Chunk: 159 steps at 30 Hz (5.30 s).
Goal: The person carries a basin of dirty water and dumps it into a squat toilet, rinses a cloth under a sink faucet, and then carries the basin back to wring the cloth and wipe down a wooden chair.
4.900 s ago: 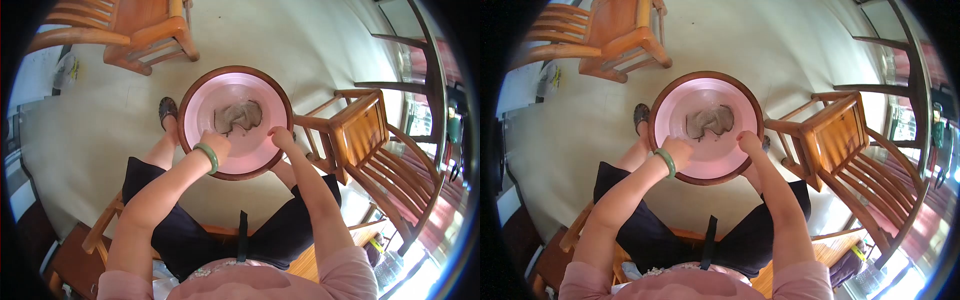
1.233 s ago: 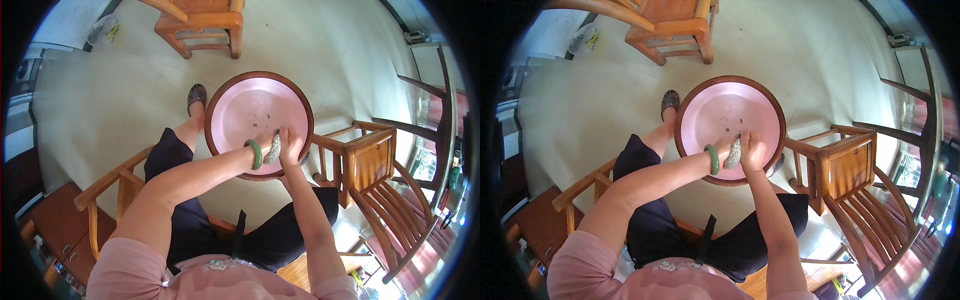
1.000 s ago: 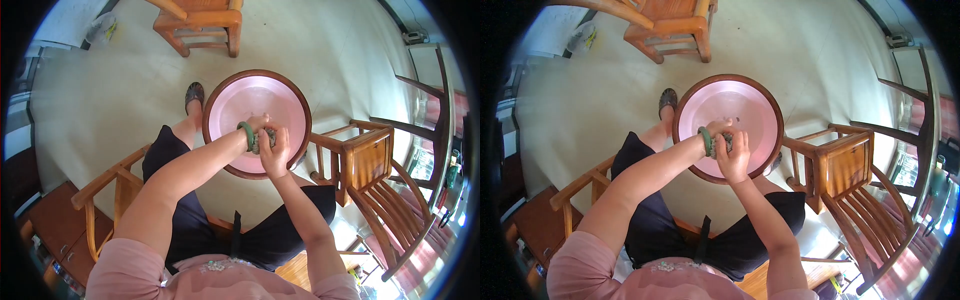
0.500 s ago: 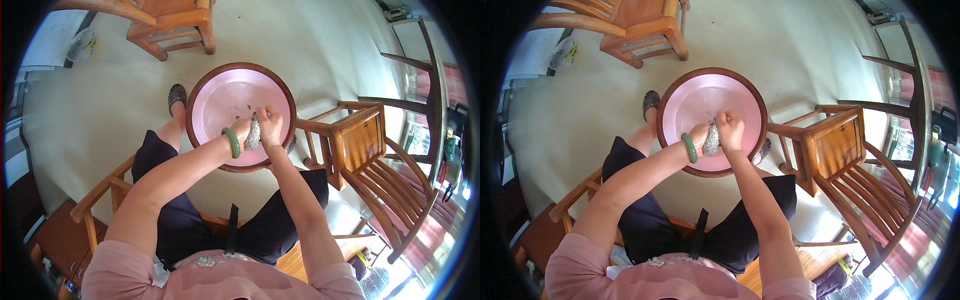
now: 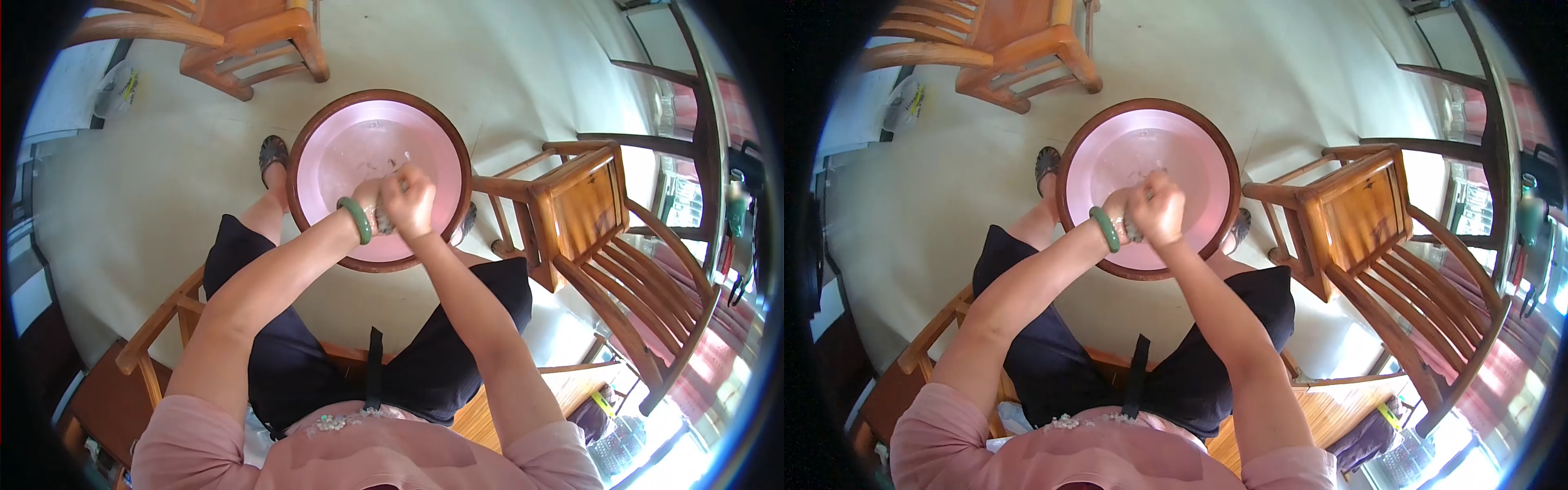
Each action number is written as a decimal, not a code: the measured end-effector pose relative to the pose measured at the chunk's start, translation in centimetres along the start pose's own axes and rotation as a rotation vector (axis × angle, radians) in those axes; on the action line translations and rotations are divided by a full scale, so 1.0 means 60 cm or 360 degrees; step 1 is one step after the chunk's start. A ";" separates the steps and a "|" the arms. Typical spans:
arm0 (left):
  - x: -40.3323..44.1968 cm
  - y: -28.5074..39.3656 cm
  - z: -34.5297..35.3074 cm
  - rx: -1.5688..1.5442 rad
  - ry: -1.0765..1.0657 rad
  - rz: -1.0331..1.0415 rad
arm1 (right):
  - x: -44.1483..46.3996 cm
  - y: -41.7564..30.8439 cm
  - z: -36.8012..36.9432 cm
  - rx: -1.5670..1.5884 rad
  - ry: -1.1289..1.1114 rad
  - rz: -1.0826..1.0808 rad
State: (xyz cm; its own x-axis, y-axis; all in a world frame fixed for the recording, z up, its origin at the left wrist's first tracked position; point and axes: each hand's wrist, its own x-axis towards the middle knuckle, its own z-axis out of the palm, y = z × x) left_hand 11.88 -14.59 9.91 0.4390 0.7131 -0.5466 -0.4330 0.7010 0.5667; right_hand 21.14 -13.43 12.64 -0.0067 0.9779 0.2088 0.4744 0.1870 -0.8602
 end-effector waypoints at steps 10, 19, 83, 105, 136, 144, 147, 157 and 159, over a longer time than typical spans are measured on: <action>-0.033 0.108 -0.004 0.0261 0.0093 -0.0256 | 0.043 0.066 -0.070 0.1418 -0.0342 0.2030; -0.017 0.149 -0.020 0.0098 0.0309 0.0040 | 0.078 0.053 -0.143 0.1750 -0.0862 0.1681; 0.040 0.011 -0.025 -0.0718 -0.0097 -0.0216 | 0.003 -0.037 0.004 -0.0541 -0.0341 0.0132; 0.026 0.001 -0.053 -0.0080 -0.0105 0.0090 | -0.022 -0.045 0.009 0.0208 -0.0161 -0.0012; -0.005 -0.029 -0.054 0.1520 -0.0114 0.0854 | -0.006 -0.057 0.002 -0.0084 -0.0213 -0.0463; -0.024 0.003 0.003 -0.0313 0.0693 -0.0335 | 0.000 0.036 0.008 -0.0364 -0.0267 -0.0100; -0.031 0.024 0.008 -0.0291 0.0683 -0.0341 | 0.002 0.069 0.012 -0.0411 -0.0292 0.0102; -0.039 0.076 -0.006 -0.0524 -0.0022 -0.0721 | 0.045 0.002 -0.017 -0.0030 -0.0045 0.0394; -0.025 0.086 -0.014 -0.0589 -0.0013 -0.0633 | 0.037 -0.015 -0.015 0.0007 0.0026 0.0007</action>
State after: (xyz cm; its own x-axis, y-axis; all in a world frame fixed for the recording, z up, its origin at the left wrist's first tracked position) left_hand 8.30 -12.05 13.15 0.6311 0.3931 -0.6687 -0.4800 0.8751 0.0615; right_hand 21.50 -11.50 14.28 0.0098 0.9771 0.2127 0.4703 0.1832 -0.8633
